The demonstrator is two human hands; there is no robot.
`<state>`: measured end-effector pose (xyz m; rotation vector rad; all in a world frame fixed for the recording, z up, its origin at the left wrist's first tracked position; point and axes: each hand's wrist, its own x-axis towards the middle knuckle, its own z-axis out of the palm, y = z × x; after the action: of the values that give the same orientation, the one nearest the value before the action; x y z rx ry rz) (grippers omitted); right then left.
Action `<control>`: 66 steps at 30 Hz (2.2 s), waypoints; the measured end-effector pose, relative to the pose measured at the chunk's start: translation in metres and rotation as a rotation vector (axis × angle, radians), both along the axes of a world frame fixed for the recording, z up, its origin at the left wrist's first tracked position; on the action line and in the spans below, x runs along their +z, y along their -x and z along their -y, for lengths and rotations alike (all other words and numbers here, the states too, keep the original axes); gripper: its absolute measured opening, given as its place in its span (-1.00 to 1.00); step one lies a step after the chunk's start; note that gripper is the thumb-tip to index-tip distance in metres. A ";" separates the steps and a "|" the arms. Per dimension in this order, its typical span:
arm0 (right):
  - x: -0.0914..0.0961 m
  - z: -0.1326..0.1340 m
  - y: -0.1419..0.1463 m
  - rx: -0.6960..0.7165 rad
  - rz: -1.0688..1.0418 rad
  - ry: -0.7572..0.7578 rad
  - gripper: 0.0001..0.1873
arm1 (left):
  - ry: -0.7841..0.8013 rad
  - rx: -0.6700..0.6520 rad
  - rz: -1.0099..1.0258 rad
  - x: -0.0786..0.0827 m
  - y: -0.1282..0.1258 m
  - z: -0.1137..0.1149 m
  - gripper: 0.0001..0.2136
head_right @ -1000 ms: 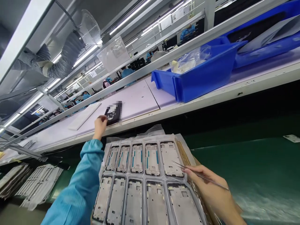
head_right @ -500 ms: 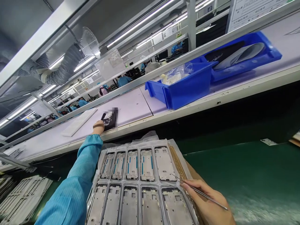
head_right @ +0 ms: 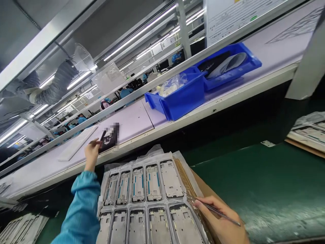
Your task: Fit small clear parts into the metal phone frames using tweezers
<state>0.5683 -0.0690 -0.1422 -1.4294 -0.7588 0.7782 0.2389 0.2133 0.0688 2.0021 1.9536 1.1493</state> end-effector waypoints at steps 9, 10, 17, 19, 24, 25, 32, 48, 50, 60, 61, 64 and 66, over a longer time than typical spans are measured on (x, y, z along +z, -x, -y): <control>0.068 -0.004 0.024 0.159 -0.148 -0.392 -0.79 | 0.587 -0.629 0.991 -0.125 -0.120 0.189 -0.66; 0.073 -0.003 0.026 0.173 -0.137 -0.429 -0.81 | 0.635 -0.646 1.074 -0.124 -0.127 0.200 -0.66; 0.087 0.012 0.033 0.200 0.044 -0.498 -0.95 | 0.860 -0.695 1.496 -0.110 -0.142 0.227 -0.71; 0.088 0.014 0.033 0.194 0.089 -0.510 -0.91 | 0.878 -0.669 1.518 -0.113 -0.143 0.229 -0.71; 0.087 0.016 0.030 0.180 0.189 -0.541 -0.80 | 0.912 -0.612 1.522 -0.118 -0.147 0.231 -0.68; 0.087 0.016 0.029 0.170 0.194 -0.539 -0.81 | 0.919 -0.604 1.519 -0.118 -0.148 0.231 -0.67; 0.081 0.014 0.028 0.158 0.187 -0.545 -0.84 | 0.951 -0.575 1.542 -0.117 -0.152 0.230 -0.68; 0.081 0.017 0.023 0.196 0.100 -0.585 -0.77 | 0.735 -0.577 1.440 -0.109 -0.149 0.227 -0.75; 0.080 0.018 0.023 0.192 0.113 -0.578 -0.78 | 0.683 -0.577 1.398 -0.108 -0.150 0.228 -0.76; 0.076 0.018 0.023 0.182 0.085 -0.548 -0.77 | 0.567 -0.575 1.319 -0.109 -0.152 0.227 -0.75; 0.077 0.019 0.023 0.174 0.081 -0.545 -0.78 | 0.561 -0.574 1.319 -0.110 -0.152 0.228 -0.75; 0.077 0.020 0.023 0.163 0.066 -0.528 -0.80 | 0.564 -0.563 1.330 -0.110 -0.154 0.229 -0.75; 0.077 0.020 0.023 0.170 0.053 -0.516 -0.83 | 0.578 -0.551 1.330 -0.110 -0.154 0.229 -0.75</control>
<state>0.5454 -0.0886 -0.0649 -0.9312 -1.0452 0.6149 0.3934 -0.0161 -0.0416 0.8682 0.8032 1.0821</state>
